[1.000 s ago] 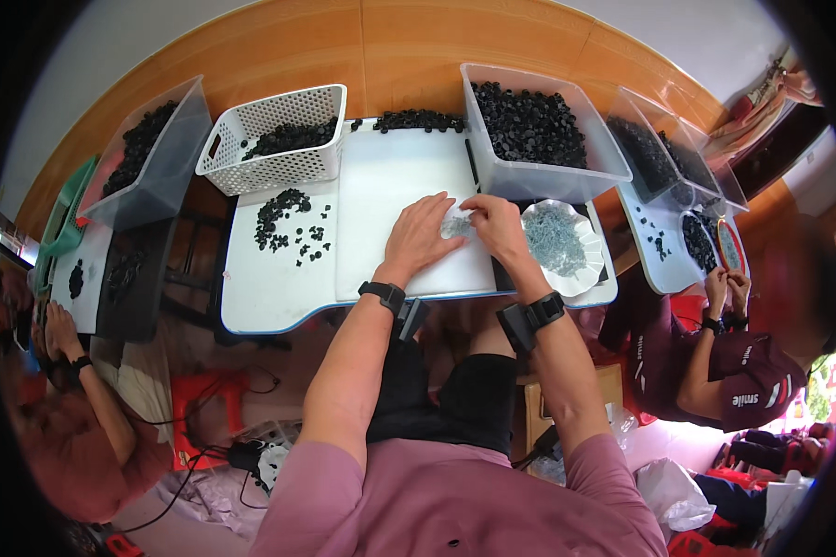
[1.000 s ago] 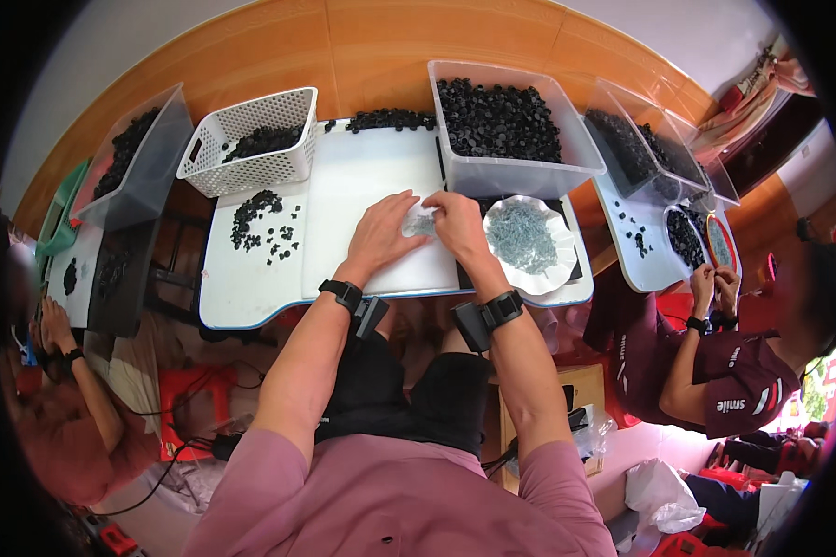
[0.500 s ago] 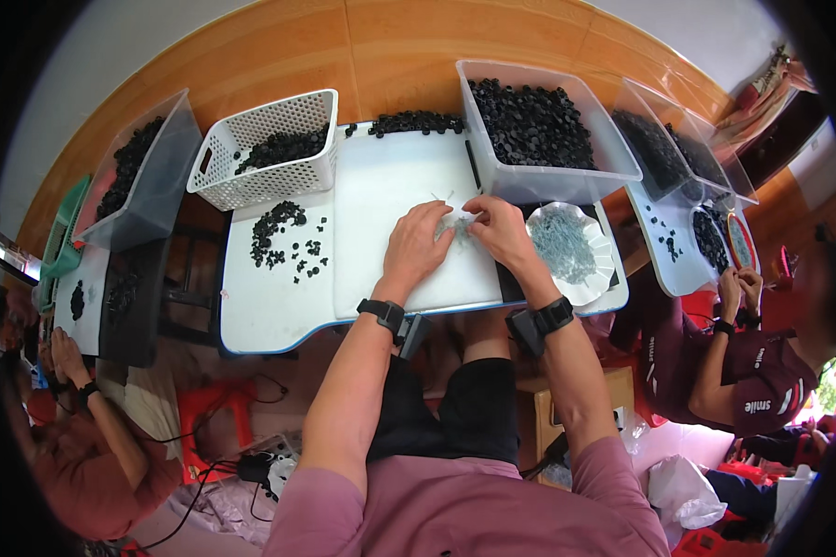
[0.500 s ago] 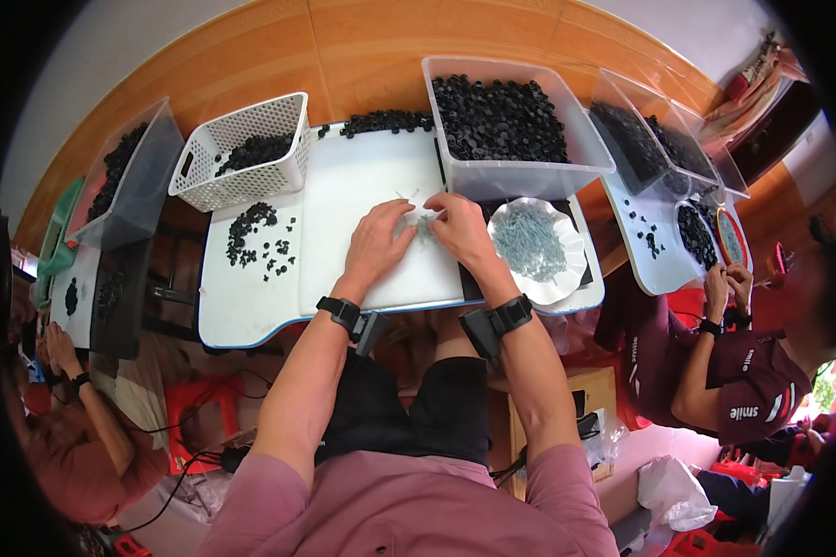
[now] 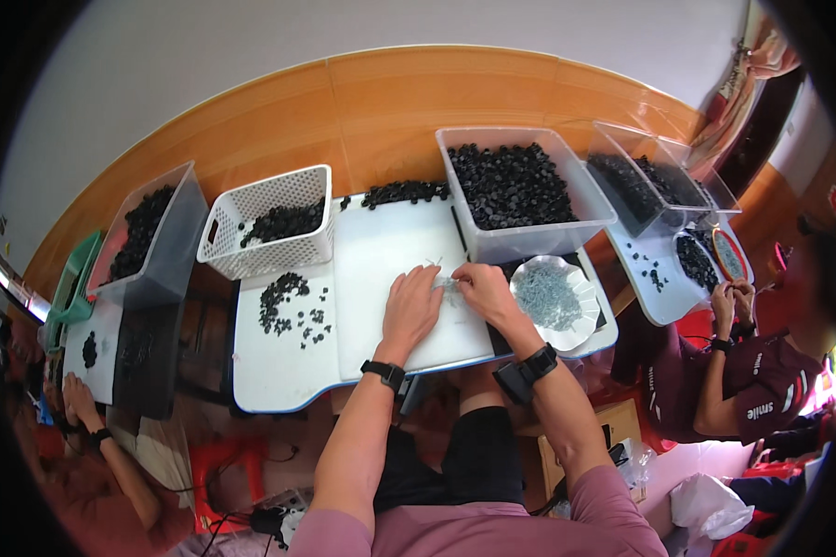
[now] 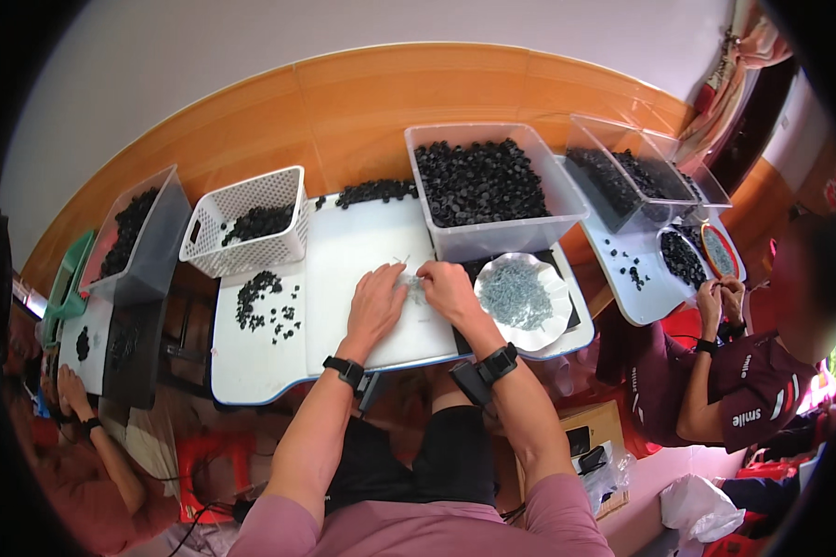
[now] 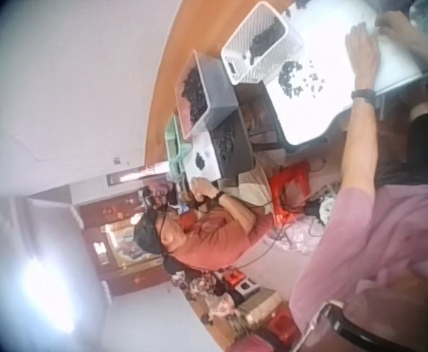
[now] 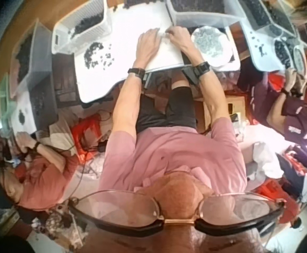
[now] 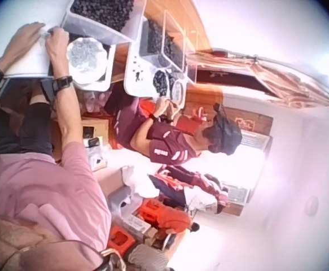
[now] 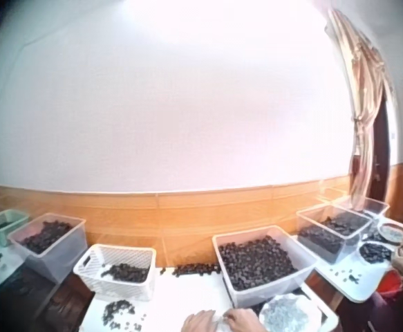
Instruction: Assembling small black plastic components by hand at a workbench.
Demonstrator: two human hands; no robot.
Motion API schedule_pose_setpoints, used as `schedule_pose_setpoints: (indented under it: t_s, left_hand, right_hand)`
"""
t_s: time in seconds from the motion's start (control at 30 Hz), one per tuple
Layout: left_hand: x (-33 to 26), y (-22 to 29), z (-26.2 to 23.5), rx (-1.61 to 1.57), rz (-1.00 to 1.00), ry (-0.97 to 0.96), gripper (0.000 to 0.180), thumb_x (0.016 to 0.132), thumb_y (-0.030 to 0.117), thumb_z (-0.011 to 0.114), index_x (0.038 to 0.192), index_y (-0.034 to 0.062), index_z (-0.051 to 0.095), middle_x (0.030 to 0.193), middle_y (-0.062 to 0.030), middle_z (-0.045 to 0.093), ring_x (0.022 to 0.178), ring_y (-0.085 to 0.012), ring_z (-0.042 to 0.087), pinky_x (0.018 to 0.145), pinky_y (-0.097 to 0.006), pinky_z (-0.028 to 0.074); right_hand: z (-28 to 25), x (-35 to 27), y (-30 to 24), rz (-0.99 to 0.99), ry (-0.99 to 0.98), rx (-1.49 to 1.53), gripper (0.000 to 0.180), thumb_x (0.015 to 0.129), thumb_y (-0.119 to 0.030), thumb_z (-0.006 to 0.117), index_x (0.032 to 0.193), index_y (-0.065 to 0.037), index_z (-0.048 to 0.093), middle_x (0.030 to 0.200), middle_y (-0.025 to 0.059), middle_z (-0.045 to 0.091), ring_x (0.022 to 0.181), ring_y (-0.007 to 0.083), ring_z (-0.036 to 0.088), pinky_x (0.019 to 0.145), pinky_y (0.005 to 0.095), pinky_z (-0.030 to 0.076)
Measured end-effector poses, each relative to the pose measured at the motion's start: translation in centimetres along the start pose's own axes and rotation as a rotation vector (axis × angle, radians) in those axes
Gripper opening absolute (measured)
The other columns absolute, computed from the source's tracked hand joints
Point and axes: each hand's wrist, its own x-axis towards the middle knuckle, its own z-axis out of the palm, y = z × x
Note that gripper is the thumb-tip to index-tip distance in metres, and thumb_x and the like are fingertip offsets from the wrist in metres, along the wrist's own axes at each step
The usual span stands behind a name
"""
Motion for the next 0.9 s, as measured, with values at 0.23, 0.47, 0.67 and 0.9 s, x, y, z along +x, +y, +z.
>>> schedule_pose_setpoints:
  t_s: [0.23, 0.47, 0.67, 0.9]
  left_hand:
    - [-0.7, 0.2, -0.3, 0.134, -0.03, 0.023, 0.059, 0.098, 0.039, 0.065, 0.146, 0.0063, 0.055, 0.156, -0.0223, 0.048, 0.145, -0.0395, 0.043, 0.12, -0.047, 0.034]
    - [-0.5, 0.2, -0.3, 0.011, -0.06, 0.049, 0.06, 0.098, 0.04, 0.065, 0.147, 0.0062, 0.055, 0.157, -0.0241, 0.046, 0.145, -0.0402, 0.043, 0.121, -0.048, 0.033]
    - [-0.4, 0.3, 0.2, 0.103, -0.081, 0.084, 0.061, 0.099, 0.041, 0.064, 0.147, 0.0044, 0.054, 0.156, -0.0242, 0.046, 0.146, -0.0405, 0.041, 0.123, -0.05, 0.027]
    - [0.0, 0.6, -0.5, 0.037, -0.087, 0.024, 0.067, 0.099, 0.046, 0.062, 0.152, 0.0068, 0.049, 0.16, -0.0241, 0.042, 0.148, -0.0404, 0.038, 0.124, -0.052, 0.025]
  right_hand:
    - [-7.1, 1.2, -7.7, -0.235, 0.292, -0.006, 0.016, 0.088, -0.005, 0.067, 0.102, -0.001, 0.074, 0.094, 0.0187, 0.072, 0.087, 0.037, 0.071, 0.081, 0.0455, 0.056]
    - [-12.0, 12.6, -3.5, -0.067, -0.286, -0.316, 0.059, 0.074, -0.01, 0.078, 0.132, -0.009, 0.067, 0.116, 0.0206, 0.07, 0.106, 0.0337, 0.069, 0.093, 0.0413, 0.055]
    - [-7.0, 16.4, 0.9, 0.219, -0.502, -0.465, 0.096, 0.07, -0.012, 0.073, 0.16, -0.015, 0.041, 0.147, 0.0265, 0.055, 0.134, 0.0419, 0.055, 0.107, 0.0481, 0.049]
    - [-6.4, 17.5, 3.6, 0.181, -0.505, -0.563, 0.077, 0.079, -0.032, 0.075, 0.147, -0.004, 0.054, 0.143, 0.0299, 0.057, 0.131, 0.0469, 0.056, 0.11, 0.0489, 0.048]
